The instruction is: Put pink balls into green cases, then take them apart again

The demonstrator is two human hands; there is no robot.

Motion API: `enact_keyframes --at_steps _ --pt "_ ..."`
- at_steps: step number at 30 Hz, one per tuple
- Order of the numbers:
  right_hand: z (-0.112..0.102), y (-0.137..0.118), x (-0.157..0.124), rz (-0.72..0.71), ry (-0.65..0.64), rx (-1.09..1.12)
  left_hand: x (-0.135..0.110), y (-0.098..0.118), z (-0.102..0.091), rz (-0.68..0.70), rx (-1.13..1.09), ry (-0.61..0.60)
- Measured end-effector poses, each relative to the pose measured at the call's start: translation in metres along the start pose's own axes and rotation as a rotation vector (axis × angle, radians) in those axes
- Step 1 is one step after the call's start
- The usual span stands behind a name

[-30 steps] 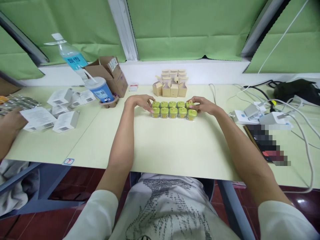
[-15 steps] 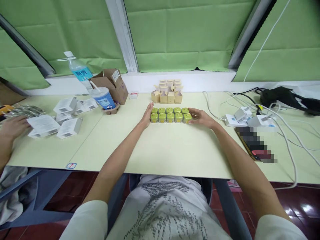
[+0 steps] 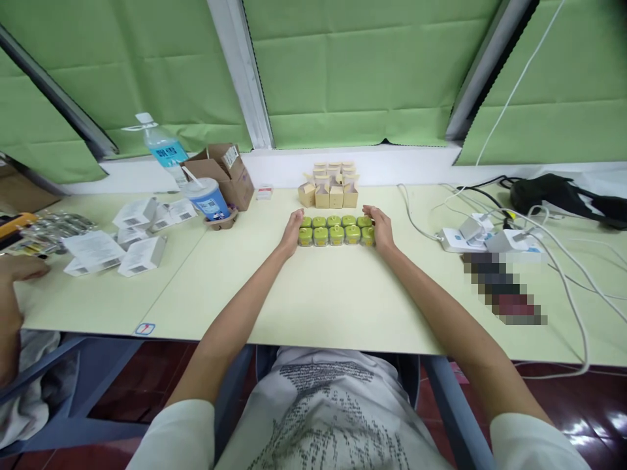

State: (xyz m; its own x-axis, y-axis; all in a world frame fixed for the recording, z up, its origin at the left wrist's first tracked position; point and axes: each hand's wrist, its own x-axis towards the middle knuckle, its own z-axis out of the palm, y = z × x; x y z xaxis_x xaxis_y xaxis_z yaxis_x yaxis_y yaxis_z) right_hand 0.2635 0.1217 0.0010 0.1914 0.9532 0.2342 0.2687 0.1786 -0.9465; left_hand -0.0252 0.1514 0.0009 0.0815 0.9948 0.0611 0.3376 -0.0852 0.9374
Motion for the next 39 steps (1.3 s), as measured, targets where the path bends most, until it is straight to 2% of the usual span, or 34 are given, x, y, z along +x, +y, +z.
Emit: enact_keyframes --at_steps 6,12,20,28,34,39 --pt "0.001 0.007 0.005 0.075 0.001 0.021 0.006 -0.01 0.004 0.055 -0.116 -0.017" --pt "-0.005 0.002 0.013 0.028 0.043 0.049 0.02 -0.01 0.011 0.167 -0.239 0.071" --pt "0.003 0.012 0.012 0.044 0.013 0.089 0.015 -0.017 0.017 0.223 -0.289 -0.005" --pt "0.002 0.003 0.008 0.04 -0.022 0.088 0.014 -0.006 0.014 0.217 -0.237 -0.058" --pt "0.003 0.003 -0.009 0.042 -0.022 0.062 -0.003 -0.008 0.01 0.239 -0.133 -0.035" --pt "0.003 0.002 -0.012 0.056 -0.004 0.021 -0.016 -0.004 0.004 0.283 -0.001 -0.035"
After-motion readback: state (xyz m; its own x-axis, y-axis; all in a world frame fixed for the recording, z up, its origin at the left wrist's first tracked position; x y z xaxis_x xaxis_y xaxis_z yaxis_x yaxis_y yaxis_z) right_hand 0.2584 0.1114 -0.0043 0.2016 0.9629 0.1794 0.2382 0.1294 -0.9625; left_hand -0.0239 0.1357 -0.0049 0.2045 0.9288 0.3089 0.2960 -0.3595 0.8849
